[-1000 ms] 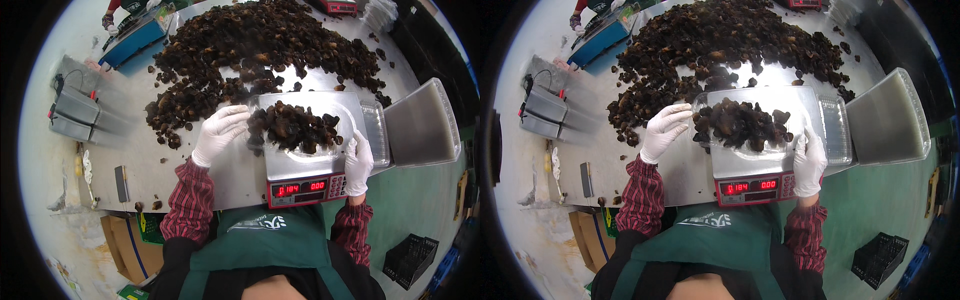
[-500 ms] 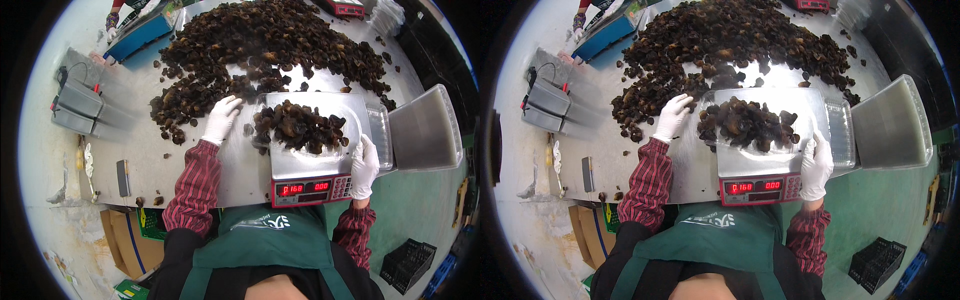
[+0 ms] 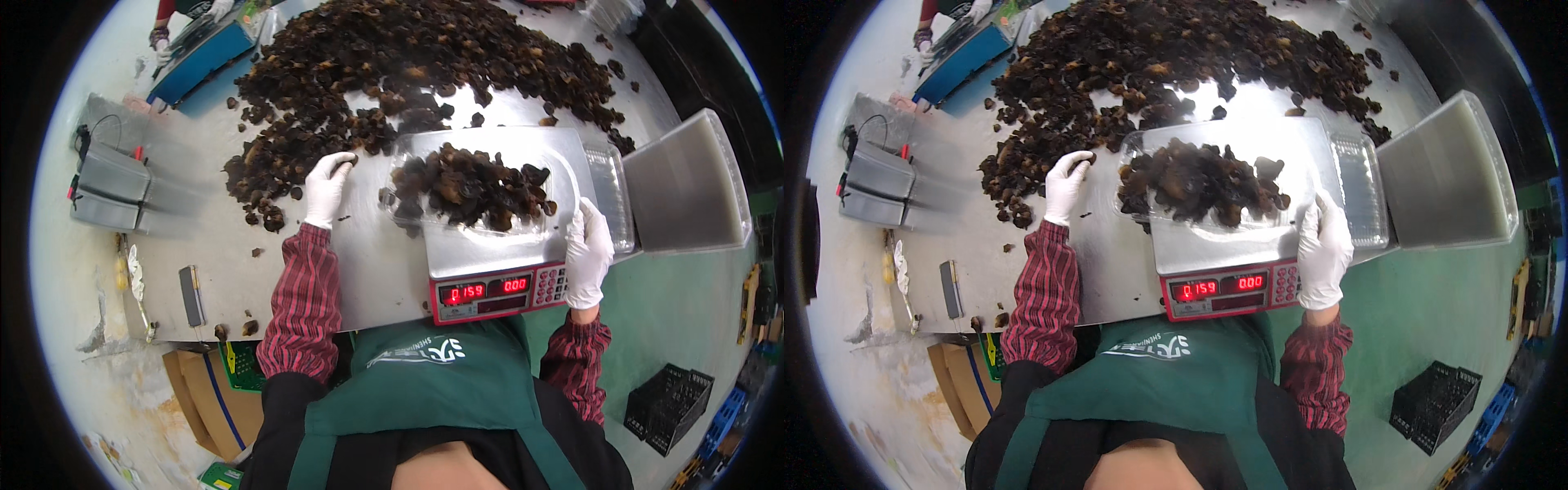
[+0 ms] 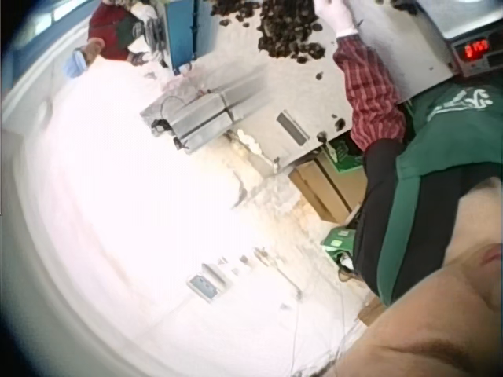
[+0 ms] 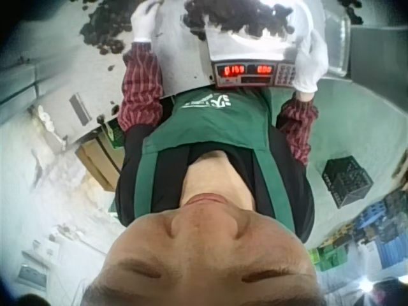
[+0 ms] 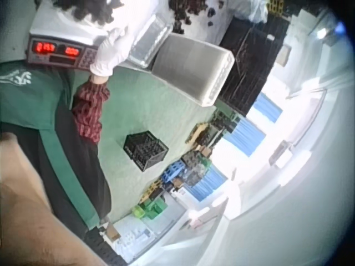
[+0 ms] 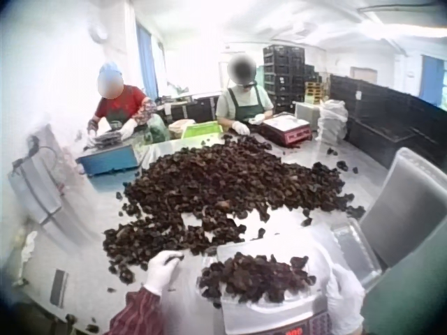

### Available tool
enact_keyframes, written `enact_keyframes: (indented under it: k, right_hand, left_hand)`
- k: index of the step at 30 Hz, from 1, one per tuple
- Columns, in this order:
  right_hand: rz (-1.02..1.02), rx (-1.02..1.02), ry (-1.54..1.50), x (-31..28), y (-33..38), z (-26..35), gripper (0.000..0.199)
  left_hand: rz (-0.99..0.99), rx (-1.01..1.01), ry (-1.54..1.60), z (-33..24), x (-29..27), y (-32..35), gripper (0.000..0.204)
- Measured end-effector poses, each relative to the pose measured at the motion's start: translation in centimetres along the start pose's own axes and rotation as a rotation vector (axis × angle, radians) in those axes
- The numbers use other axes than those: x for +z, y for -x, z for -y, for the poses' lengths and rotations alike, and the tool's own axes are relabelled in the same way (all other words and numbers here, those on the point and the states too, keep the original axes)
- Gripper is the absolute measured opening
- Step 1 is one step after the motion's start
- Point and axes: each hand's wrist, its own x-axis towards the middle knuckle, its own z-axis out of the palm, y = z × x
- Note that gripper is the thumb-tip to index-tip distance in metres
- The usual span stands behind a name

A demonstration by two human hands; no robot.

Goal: The person picks up pieces of black fungus from a pile and places them into a plastic container on a digital scale by hand.

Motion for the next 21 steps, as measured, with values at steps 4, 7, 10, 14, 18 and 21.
enact_keyframes:
  k: [4, 7, 10, 14, 18, 21]
  right_hand:
    - [-0.028, 0.001, -0.013, 0.5, 0.1, -1.0, 0.025]
    - [-0.012, 0.049, -0.097, 0.5, 0.2, -0.8, 0.025]
    - [-0.028, 0.002, -0.053, 0.5, 0.2, -0.7, 0.025]
    - [-0.027, -0.040, 0.002, 0.4, -0.1, -0.6, 0.024]
    - [-0.009, -0.045, 0.009, 0.9, 0.1, -0.7, 0.024]
    - [-0.022, -0.043, -0.009, 0.7, 0.2, -1.1, 0.024]
  left_hand:
    - [0.055, 0.192, -0.174, -1.0, -0.8, 1.7, 0.014]
    - [0.105, 0.325, -0.398, -1.3, -1.0, 3.5, 0.019]
    - [0.140, 0.386, -0.571, -0.9, -0.7, 5.3, 0.024]
    - [0.154, 0.557, -0.782, -2.5, 0.6, 6.8, 0.029]
    - [0.167, 0.595, -0.758, -3.6, 4.2, 8.5, 0.036]
    - [0.261, 0.583, -0.745, -3.1, 4.4, 8.6, 0.028]
